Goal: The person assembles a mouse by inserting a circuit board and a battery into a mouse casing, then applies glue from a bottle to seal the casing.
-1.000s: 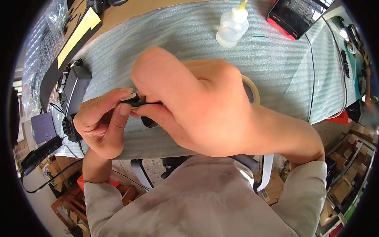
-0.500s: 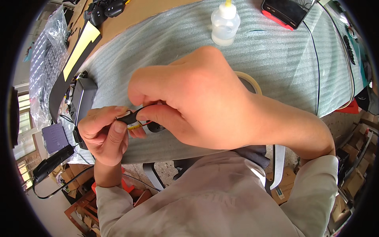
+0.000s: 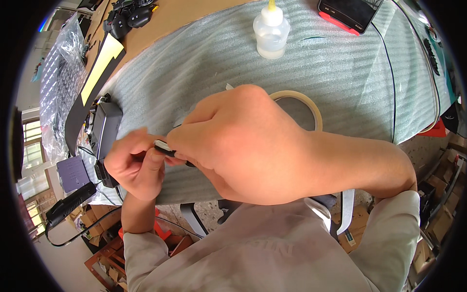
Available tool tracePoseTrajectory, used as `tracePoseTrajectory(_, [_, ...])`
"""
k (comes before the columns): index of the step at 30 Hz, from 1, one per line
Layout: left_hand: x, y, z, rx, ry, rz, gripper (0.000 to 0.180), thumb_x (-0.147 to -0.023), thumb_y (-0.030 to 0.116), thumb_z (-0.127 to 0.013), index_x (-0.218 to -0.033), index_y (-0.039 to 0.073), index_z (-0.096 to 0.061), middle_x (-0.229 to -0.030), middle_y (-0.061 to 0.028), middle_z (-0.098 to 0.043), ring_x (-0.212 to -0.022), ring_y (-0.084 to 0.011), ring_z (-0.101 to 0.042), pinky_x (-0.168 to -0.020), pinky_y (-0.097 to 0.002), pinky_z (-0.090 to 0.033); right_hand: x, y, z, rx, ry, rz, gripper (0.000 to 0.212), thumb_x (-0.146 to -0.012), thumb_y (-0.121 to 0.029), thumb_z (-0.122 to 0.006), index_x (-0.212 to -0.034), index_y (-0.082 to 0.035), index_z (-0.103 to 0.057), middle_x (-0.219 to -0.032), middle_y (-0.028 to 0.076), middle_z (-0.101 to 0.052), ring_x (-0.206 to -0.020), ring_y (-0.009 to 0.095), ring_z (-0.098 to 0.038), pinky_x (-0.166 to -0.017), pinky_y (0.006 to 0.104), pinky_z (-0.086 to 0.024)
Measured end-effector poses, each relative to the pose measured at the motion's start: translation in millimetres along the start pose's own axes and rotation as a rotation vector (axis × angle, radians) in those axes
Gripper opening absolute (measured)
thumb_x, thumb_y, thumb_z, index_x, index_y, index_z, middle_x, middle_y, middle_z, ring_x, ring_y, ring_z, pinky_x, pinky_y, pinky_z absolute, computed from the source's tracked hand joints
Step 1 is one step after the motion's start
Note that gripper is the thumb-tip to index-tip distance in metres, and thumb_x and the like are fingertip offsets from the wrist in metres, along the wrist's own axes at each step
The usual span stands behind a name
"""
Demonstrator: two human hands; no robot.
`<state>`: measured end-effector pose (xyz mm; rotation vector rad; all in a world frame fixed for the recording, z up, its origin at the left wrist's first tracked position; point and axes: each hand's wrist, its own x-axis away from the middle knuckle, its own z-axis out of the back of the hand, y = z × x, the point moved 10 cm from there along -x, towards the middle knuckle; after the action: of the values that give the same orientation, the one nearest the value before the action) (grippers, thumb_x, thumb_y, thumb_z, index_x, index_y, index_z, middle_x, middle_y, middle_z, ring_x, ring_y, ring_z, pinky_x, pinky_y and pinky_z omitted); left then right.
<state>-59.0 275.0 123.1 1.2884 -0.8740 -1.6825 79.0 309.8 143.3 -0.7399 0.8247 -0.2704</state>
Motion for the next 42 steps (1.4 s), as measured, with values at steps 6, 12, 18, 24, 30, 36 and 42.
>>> tracePoseTrajectory(6, [4.3, 28.4, -17.2, -0.459, -0.016, -0.325, 0.030, -0.084, -0.010, -0.068, -0.113, -0.014, -0.065, -0.088, -0.0238, -0.073, -0.073, -0.0261, -0.073, -0.066, -0.0313, -0.060, 0.6, 1.1, 1.4, -0.009, 0.002, -0.012, 0.017, -0.072, 0.006, -0.076, -0.088, 0.002, -0.070, -0.065, 0.008, -0.063, -0.050, 0.021, -0.058, -0.044, 0.0303, -0.044])
tracePoseTrajectory(12, [3.1, 28.3, -29.9, -0.625, -0.050, -0.267, 0.034, -0.082, -0.011, -0.066, -0.115, -0.018, -0.062, -0.092, -0.0252, -0.072, -0.080, -0.0310, -0.075, -0.071, -0.0324, -0.060, -1.9, 8.9, 0.9, 0.009, 0.021, -0.039, 0.017, -0.073, 0.007, -0.076, -0.087, 0.000, -0.070, -0.068, 0.010, -0.065, -0.051, 0.022, -0.060, -0.045, 0.0309, -0.046])
tracePoseTrajectory(18, [-2.1, 25.4, -29.9, -0.565, -0.099, -0.299, 0.040, -0.080, -0.005, -0.073, -0.116, -0.018, -0.062, -0.090, -0.0227, -0.073, -0.078, -0.0285, -0.075, -0.070, -0.0314, -0.060, -3.5, 9.6, -3.7, 0.041, -0.080, -0.066, 0.020, -0.074, 0.006, -0.074, -0.091, -0.001, -0.068, -0.073, 0.011, -0.064, -0.057, 0.027, -0.061, -0.050, 0.0333, -0.048])
tracePoseTrajectory(24, [1.3, 15.5, -18.5, -0.516, -0.055, -0.233, 0.040, -0.075, -0.004, -0.079, -0.112, -0.013, -0.067, -0.085, -0.0199, -0.073, -0.071, -0.0246, -0.074, -0.067, -0.0299, -0.059, -2.8, 7.3, -8.6, 0.078, -0.122, -0.031, 0.025, -0.076, 0.007, -0.071, -0.099, -0.001, -0.066, -0.076, 0.010, -0.061, -0.062, 0.029, -0.060, -0.053, 0.0354, -0.048])
tracePoseTrajectory(30, [0.1, 18.3, -18.8, -0.500, -0.015, -0.199, 0.037, -0.073, -0.007, -0.077, -0.109, -0.011, -0.067, -0.086, -0.0187, -0.073, -0.071, -0.0229, -0.073, -0.065, -0.0274, -0.057, -2.6, 1.8, -5.4, 0.106, -0.047, -0.018, 0.024, -0.072, 0.007, -0.073, -0.094, -0.002, -0.067, -0.075, 0.010, -0.064, -0.061, 0.027, -0.062, -0.051, 0.0338, -0.048])
tracePoseTrajectory(36, [1.0, 22.8, -21.4, -0.568, -0.018, -0.231, 0.036, -0.075, -0.009, -0.072, -0.110, -0.012, -0.066, -0.085, -0.0185, -0.073, -0.067, -0.0213, -0.071, -0.063, -0.0263, -0.056, -0.8, 8.0, -1.7, 0.051, -0.004, -0.068, 0.027, -0.068, 0.010, -0.072, -0.091, -0.002, -0.064, -0.069, 0.008, -0.064, -0.054, 0.022, -0.063, -0.050, 0.0288, -0.048])
tracePoseTrajectory(42, [3.3, 24.1, -29.5, -0.640, -0.047, -0.183, 0.030, -0.079, -0.008, -0.065, -0.108, -0.014, -0.067, -0.083, -0.0190, -0.072, -0.066, -0.0231, -0.071, -0.064, -0.0262, -0.055, 3.7, 19.2, 6.1, -0.026, 0.101, -0.258, 0.030, -0.072, 0.014, -0.072, -0.087, -0.002, -0.051, -0.069, 0.005, -0.062, -0.063, 0.015, -0.070, -0.058, 0.0218, -0.051])
